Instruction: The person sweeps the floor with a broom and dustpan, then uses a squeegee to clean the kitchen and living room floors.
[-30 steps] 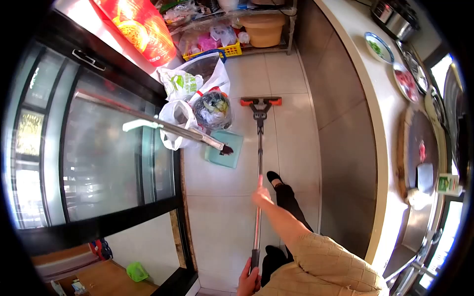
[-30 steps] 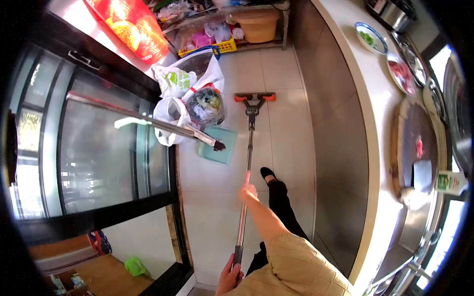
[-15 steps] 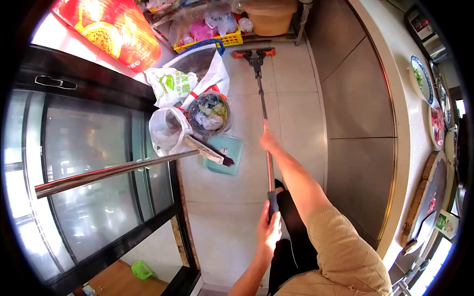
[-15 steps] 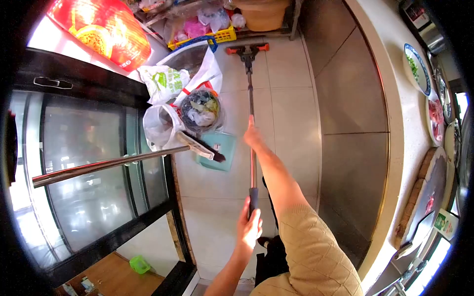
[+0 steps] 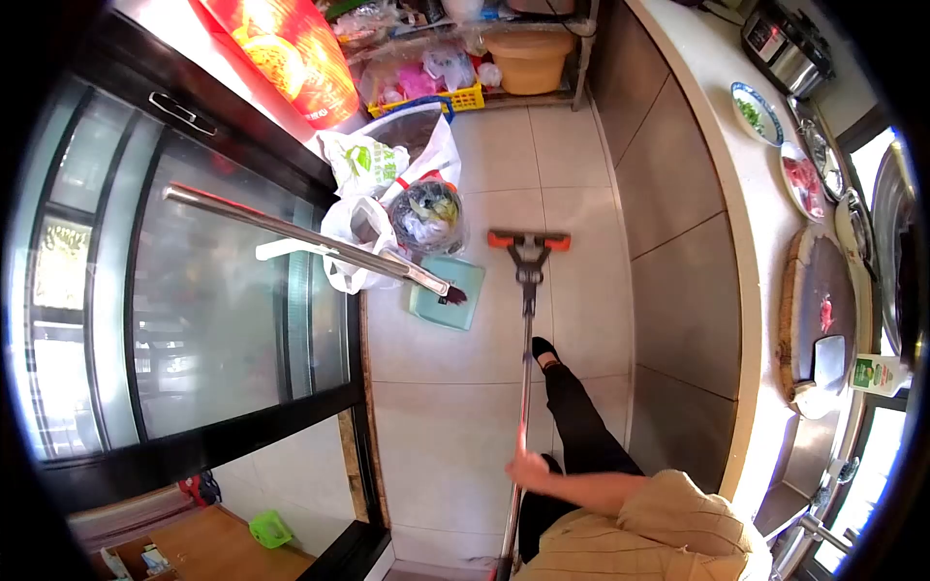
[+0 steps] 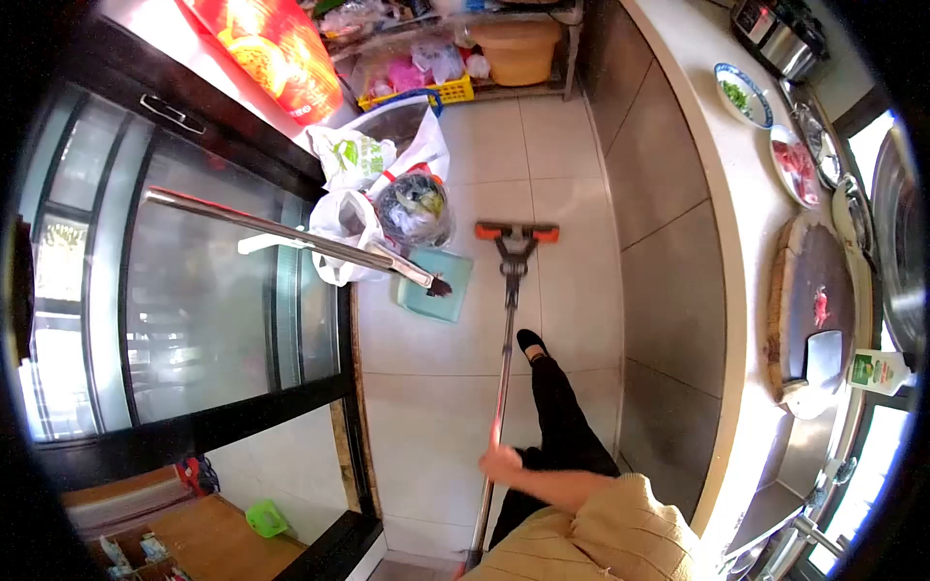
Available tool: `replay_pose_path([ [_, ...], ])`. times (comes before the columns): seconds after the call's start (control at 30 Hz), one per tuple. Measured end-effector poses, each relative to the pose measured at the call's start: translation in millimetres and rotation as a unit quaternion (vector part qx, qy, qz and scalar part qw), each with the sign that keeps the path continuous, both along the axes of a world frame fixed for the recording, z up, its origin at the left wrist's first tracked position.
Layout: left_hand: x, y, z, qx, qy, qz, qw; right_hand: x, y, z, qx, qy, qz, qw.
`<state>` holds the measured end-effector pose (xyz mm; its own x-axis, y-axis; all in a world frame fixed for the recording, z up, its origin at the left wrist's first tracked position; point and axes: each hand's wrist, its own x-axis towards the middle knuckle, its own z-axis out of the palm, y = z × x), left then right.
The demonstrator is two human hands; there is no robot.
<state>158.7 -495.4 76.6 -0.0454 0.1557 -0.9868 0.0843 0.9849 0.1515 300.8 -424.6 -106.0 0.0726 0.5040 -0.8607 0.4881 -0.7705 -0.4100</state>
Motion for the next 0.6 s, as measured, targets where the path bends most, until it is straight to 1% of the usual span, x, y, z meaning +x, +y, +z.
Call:
replay_pose_path([
  [0.03, -5.0, -1.4, 9.9, -0.003, 0.008, 0.007, 1.0, -8.8, -17.2, 11.5, -0.016, 0.054, -0.031, 0.998],
  [0.13, -7.2, 4.4, 27.1, -0.007, 0.022, 0.022, 0.999, -13.1, -22.9, 6.6, 0.058, 0.017, -0.003, 0.998],
  [0.23, 7.0, 34.7, 28.5, -0.006, 0.024, 0.031, 0.999, 1.9, 31.2, -18.0, 0.049, -0.012, 0.02, 0.999],
  [0.3, 27.7, 68.9, 20.8, -0.008, 0.02, 0.041, 0.999, 25.7, 94.4, -26.6, 0.047, -0.026, 0.019, 0.998],
  [0.33, 41.9, 89.1, 13.8, -0.01, 0.016, 0.046, 0.999, 42.2, 126.5, -45.0, 0.059, -0.012, 0.006, 0.998],
  [0.37, 61.9, 113.8, 3.2, -0.007, 0.006, 0.048, 0.999, 61.9, 161.7, -62.5, 0.071, 0.001, -0.007, 0.997],
  [0.4, 82.9, 139.2, -6.3, -0.009, -0.002, 0.051, 0.999, 89.0, 206.5, -63.6, 0.051, 0.021, -0.031, 0.998],
  [0.43, 107.3, 168.4, -18.1, 0.004, -0.031, 0.042, 0.999, 117.6, 250.0, -72.9, 0.065, 0.001, -0.023, 0.998],
  [0.47, 130.4, 196.6, -38.7, 0.061, -0.09, -0.01, 0.994, 137.4, 288.7, -115.7, 0.1, -0.038, -0.019, 0.994],
  [0.5, 159.2, 234.6, -44.4, 0.053, -0.13, 0.008, 0.99, 167.1, 330.6, -112.7, 0.092, -0.038, -0.035, 0.994],
  [0.53, 184.3, 252.4, -71.8, 0.075, -0.173, 0.088, 0.978, 194.4, 362.0, -117.0, 0.096, -0.03, -0.073, 0.992],
  [0.57, 214.2, 275.6, -87.5, 0.059, -0.16, 0.132, 0.976, 221.3, 392.9, -120.1, 0.1, -0.022, -0.111, 0.988],
  [0.6, 239.1, 297.2, -93.1, 0.065, -0.189, 0.124, 0.972, 242.4, 414.0, -141.6, 0.095, -0.084, -0.094, 0.987],
])
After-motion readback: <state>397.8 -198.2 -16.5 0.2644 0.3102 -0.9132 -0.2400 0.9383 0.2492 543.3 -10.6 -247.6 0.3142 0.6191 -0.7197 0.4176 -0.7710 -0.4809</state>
